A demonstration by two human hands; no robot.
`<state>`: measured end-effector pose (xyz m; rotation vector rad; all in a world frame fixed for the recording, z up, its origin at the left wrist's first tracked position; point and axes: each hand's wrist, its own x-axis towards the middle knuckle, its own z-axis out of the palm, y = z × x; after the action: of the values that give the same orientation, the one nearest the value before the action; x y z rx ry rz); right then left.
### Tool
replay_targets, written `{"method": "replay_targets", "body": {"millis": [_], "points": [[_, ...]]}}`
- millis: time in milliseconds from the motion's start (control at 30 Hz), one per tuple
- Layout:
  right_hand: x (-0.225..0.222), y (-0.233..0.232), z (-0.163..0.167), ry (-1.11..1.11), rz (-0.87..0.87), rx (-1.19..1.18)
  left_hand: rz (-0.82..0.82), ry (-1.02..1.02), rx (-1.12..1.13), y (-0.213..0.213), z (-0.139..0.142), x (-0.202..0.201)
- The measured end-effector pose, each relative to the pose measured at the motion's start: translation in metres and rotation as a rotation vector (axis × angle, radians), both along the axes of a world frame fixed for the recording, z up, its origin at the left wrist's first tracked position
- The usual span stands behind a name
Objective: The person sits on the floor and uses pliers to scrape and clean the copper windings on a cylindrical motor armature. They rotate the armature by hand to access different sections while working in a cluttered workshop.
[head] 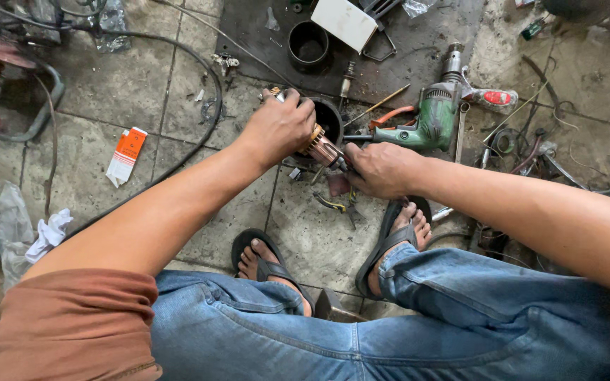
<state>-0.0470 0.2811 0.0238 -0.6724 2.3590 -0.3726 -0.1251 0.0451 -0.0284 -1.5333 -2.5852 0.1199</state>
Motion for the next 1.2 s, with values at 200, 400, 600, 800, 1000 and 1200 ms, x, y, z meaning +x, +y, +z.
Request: {"method": "replay_targets", "body": {"millis": [200, 400, 600, 800, 1000, 1200], "points": [[0.008, 0.004, -0.001, -0.027, -0.013, 0.028, -0.011, 0.020, 0.001, -0.003, 0.000, -0.001], [0.019, 0.017, 0.003, -0.026, 0.019, 0.014, -0.013, 0.017, 0.012, -0.003, -0.002, 0.000], [0.016, 0.017, 0.003, -0.040, -0.012, 0.059, -0.021, 0.025, -0.002, -0.004, 0.000, 0.000], [0.016, 0.016, 0.004, -0.038, 0.000, 0.030, -0.015, 0.027, 0.006, -0.004, -0.001, 0.000], [0.007, 0.009, 0.004, -0.045, -0.011, 0.043, -0.020, 0.026, -0.014, -0.002, 0.001, 0.000], [-0.005, 0.005, 0.001, 0.001, 0.011, -0.008, -0.020, -0.001, -0.037, -0.002, 0.004, 0.000]]}}
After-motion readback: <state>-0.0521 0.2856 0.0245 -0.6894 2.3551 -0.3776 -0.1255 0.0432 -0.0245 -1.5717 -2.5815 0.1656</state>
